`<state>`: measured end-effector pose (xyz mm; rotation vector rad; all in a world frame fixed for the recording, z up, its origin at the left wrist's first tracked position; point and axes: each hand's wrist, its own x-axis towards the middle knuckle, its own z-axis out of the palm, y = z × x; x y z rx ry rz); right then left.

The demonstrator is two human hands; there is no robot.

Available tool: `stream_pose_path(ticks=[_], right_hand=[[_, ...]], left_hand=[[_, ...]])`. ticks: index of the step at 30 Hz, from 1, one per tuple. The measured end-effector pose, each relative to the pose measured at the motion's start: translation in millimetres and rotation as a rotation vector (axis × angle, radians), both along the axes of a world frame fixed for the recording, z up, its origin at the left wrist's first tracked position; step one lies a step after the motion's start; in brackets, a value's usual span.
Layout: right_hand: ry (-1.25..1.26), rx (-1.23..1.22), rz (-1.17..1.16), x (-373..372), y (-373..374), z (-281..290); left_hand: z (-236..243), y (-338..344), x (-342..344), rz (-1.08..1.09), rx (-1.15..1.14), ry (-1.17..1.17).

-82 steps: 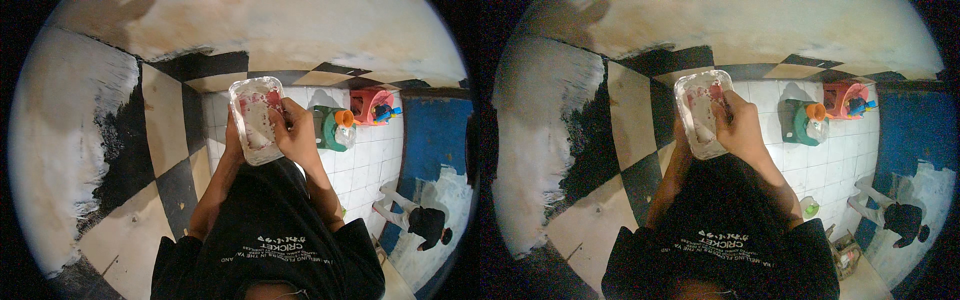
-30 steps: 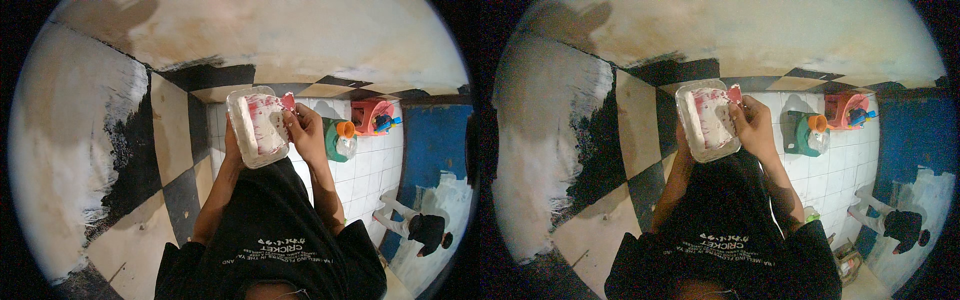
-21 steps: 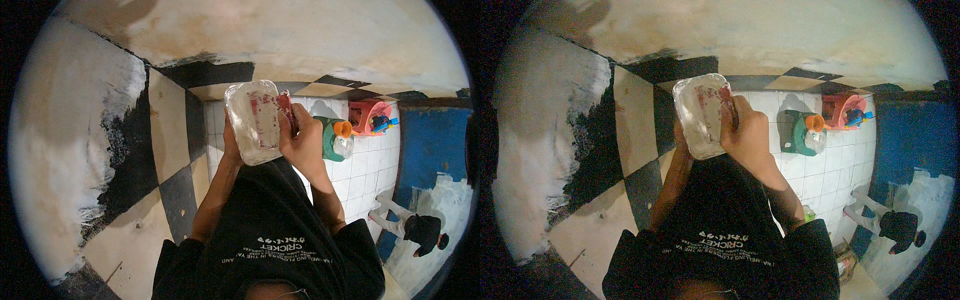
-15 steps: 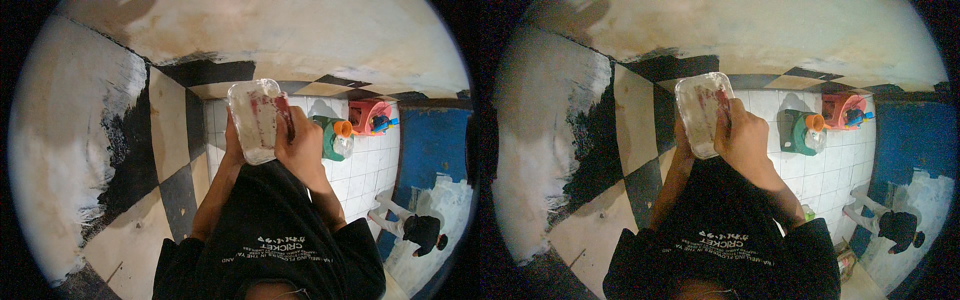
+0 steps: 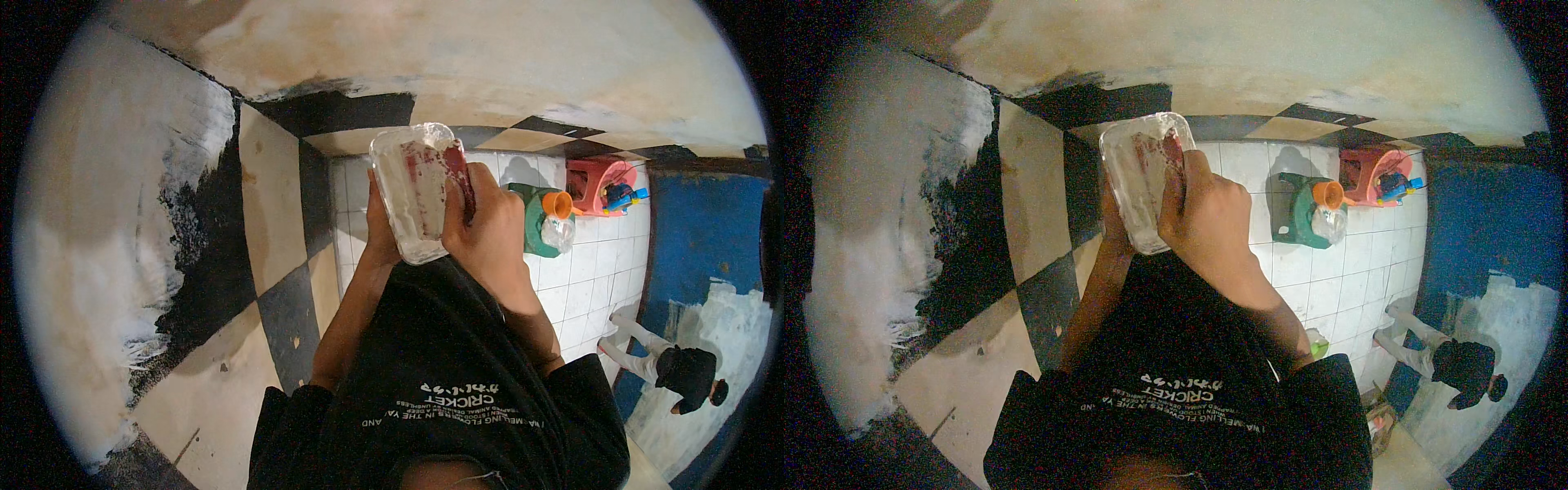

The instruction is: The person prepares wall putty in a plastic container by adding water from a ladle and mixing it with a putty knife. They then use the putty knife to apply the mixture to a wall corner, smoothing it over the surface.

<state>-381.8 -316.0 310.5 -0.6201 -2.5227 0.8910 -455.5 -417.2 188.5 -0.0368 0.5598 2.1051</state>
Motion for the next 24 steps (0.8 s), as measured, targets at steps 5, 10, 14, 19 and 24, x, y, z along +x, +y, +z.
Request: stream_pose_path(ticks=[5,10,14,19,24], right_hand=[[0.068,0.083,-0.103,10,16,16],[0.044,0.038,-0.079,11,25,13],[0.042,0.003,-0.133,10,30,12],[0.045,-0.025,-0.041,6,19,6],[-0.008,-0.038,0.053,-3,2,0]], left_hand=[[8,-3,3,0.059,-0.002,-0.017],[9,-4,3,0.042,-0.110,-0.014],[23,-3,4,0.034,-0.173,0.047],[8,-4,6,0.010,-0.035,-0.027],[22,-1,8,0.058,-0.018,0.048]])
